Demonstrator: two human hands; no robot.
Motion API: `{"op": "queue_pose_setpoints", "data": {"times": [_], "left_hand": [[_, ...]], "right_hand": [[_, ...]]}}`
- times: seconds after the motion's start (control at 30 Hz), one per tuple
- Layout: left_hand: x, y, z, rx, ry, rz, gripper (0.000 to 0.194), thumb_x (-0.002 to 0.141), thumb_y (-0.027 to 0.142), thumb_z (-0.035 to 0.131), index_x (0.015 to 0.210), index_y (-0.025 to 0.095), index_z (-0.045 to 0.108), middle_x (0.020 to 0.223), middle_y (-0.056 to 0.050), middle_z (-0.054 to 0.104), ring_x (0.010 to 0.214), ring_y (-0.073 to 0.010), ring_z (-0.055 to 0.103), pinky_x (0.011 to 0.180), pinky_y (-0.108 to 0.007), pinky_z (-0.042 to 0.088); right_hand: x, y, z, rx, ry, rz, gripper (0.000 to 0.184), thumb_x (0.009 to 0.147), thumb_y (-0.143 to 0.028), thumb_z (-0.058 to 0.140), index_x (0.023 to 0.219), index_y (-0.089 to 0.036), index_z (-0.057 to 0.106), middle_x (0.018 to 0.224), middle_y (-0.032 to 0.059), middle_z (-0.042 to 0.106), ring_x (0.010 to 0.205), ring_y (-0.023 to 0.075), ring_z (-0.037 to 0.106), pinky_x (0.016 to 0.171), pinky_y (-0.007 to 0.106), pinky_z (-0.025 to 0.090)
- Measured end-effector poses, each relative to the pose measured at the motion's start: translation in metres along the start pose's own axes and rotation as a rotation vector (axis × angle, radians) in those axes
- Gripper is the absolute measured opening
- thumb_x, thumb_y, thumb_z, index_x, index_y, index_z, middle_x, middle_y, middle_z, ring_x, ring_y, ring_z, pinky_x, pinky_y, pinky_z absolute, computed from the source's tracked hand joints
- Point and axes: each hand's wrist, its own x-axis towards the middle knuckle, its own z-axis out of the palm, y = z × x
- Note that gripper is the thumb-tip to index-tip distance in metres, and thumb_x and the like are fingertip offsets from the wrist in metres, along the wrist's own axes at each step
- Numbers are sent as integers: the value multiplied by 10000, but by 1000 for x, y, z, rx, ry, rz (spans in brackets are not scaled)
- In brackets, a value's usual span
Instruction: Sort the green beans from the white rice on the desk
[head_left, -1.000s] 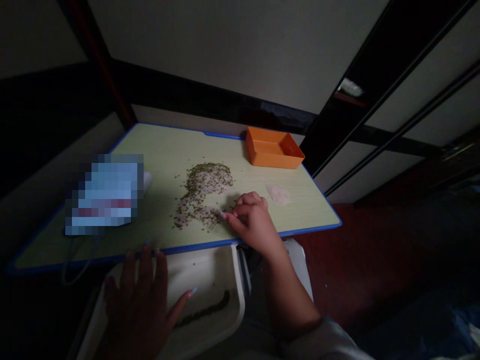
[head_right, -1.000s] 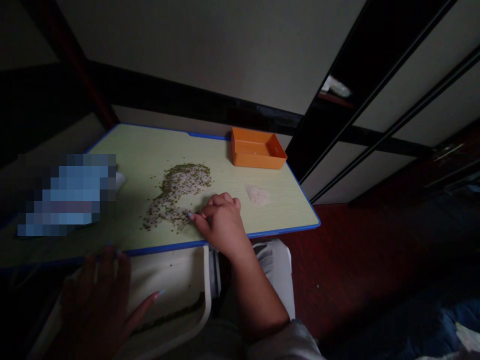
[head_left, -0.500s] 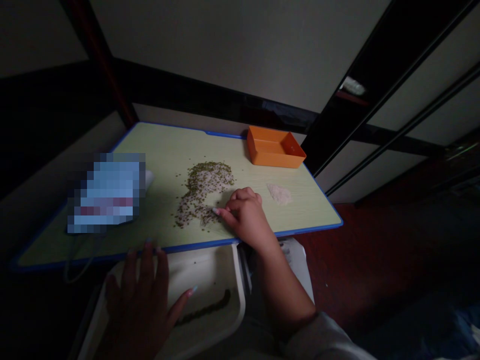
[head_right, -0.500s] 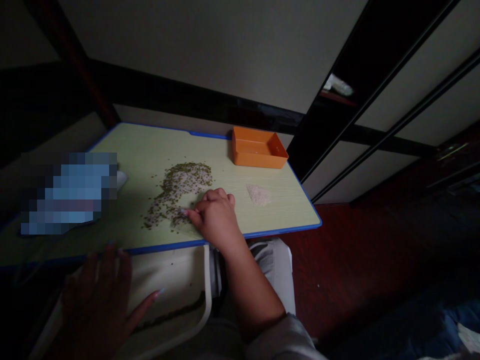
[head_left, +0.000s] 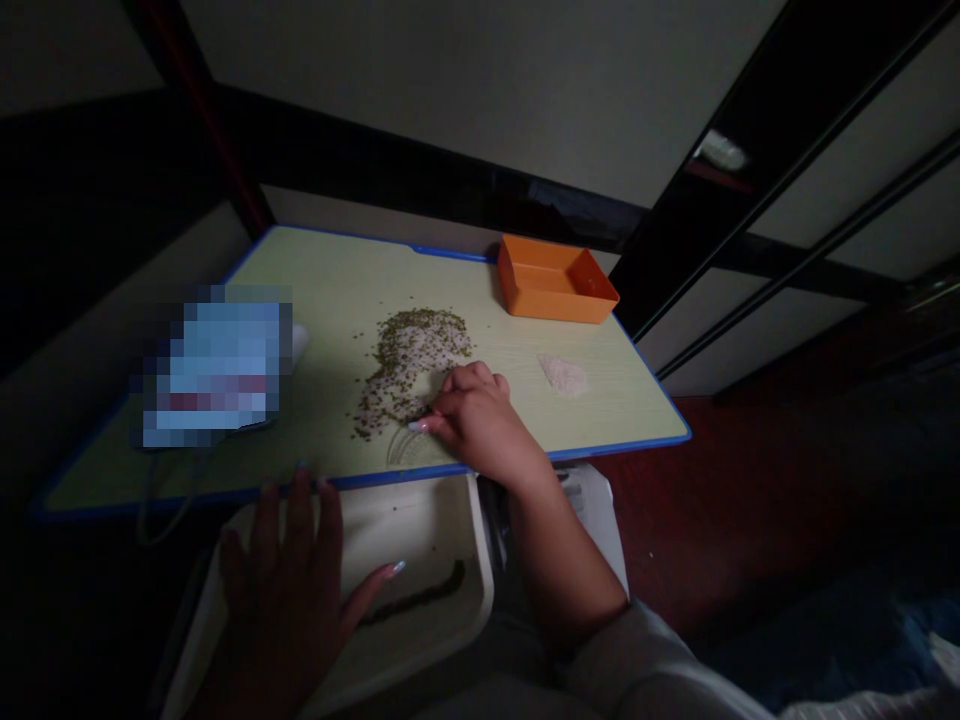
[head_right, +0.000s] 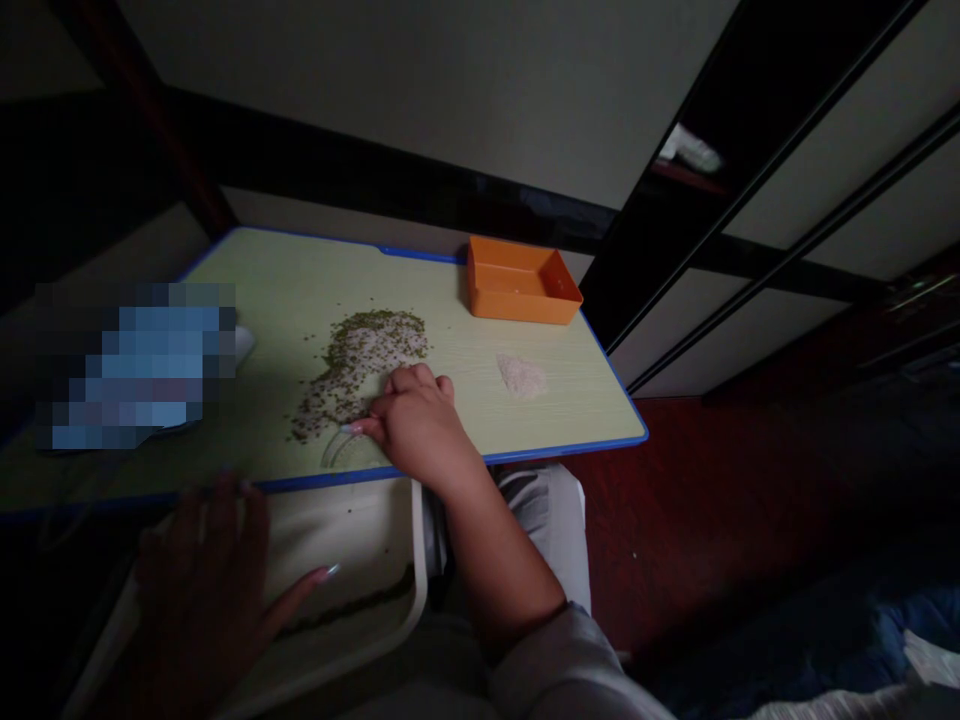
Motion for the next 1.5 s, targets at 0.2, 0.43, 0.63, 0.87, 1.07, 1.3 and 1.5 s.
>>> {"op": "queue_pose_setpoints", "data": {"times": [0.2,0.43,0.63,0.87,1.07,1.3,1.5], "left_hand": [[-1,0,0,21,-5,26,989,842,532,635,1563,45,163,1662,-301,221,1612,-379,53,1247,-734,177],[-2,2,-2,-4,-20,-22,973,860,494,630,1586,126,95,1662,-272,231,1608,-373,76,1227,-762,213],[-3,2,0,-38,-27,-57,978,851,441,653,1595,184,72,1656,-253,263,1595,-389,133,1216,-776,230],[-3,-2,3,-31,-21,-42,988,847,461,637,1593,163,63,1669,-252,213,1587,-425,127,1196,-807,234],[-6,-7,11,-33,7,-20,961,853,488,598,1594,153,86,1689,-224,175,1577,-453,149,1196,-814,237],[-7,-10,13,-48,16,-18,959,847,507,568,1599,174,75,1714,-181,119,1579,-463,139,1193,-825,247],[-6,-8,16,-76,17,-45,947,851,520,553,1599,190,73,1714,-169,122,1579,-455,142,1200,-822,233]], "right_hand": [[-5,-3,0,31,-12,-45,322,1009,-433,616,842,-203,767,1129,83,629,1130,247,445,900,382,290],[-22,13,-12,96,274,97,300,994,-356,648,744,-196,695,1016,65,635,1058,230,492,900,369,331],[-48,46,-24,83,547,342,294,959,-261,652,670,-211,627,878,57,622,968,239,518,895,378,370],[-61,61,-25,-4,504,470,301,964,-255,634,667,-205,639,858,68,657,947,245,535,859,369,377],[-50,55,-17,-108,370,588,289,990,-286,614,730,-182,685,955,102,710,1006,264,554,817,371,343],[-44,42,-11,37,343,435,294,976,-301,652,708,-183,671,922,67,697,1001,225,564,849,347,342],[-49,47,-16,28,369,461,298,974,-280,651,692,-184,672,907,74,695,981,228,553,861,362,344]]}}
